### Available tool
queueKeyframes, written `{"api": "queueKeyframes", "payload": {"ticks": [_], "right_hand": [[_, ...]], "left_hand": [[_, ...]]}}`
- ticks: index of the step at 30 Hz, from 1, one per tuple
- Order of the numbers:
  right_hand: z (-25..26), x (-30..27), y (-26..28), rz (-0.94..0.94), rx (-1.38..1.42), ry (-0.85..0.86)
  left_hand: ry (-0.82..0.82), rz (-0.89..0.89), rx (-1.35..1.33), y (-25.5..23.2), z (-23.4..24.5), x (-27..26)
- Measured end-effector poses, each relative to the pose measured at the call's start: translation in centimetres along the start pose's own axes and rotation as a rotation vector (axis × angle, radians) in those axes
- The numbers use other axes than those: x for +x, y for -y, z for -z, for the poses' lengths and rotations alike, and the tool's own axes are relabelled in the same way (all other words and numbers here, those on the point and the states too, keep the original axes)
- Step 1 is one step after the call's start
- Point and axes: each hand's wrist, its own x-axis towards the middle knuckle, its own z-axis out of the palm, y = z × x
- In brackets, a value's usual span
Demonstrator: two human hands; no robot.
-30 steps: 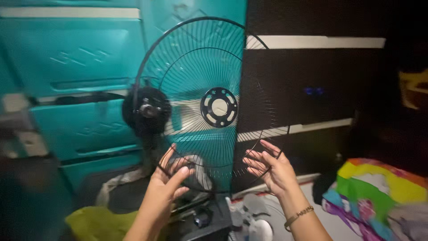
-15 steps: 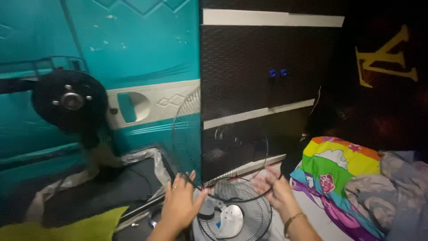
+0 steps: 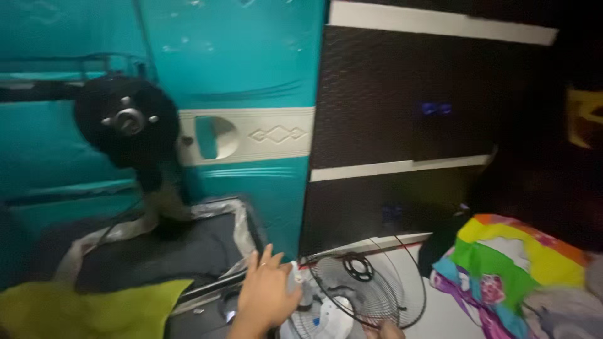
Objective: The person wipes a fan with a cloth, removes the front grille, retrieves scissors and a screwdriver, and uses them to cut and pry open plastic packaging on the fan stand. The person continues to remove the packaging from the stand.
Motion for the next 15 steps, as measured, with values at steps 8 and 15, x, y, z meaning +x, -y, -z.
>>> {"api": "queueKeyframes", "payload": {"ticks": [8,15], "right_hand": [[-1.9,0.6,-2.0,0.004,-0.07,-0.083],[-2.8,1.5,-3.8,0.005,-0.128,-0.108]], "left_hand": [[-0.017,-0.034,-0.026,0.2,-0.3,0.1],[0.003,-0.033,-0.077,0.2,0.2,0.0]]}}
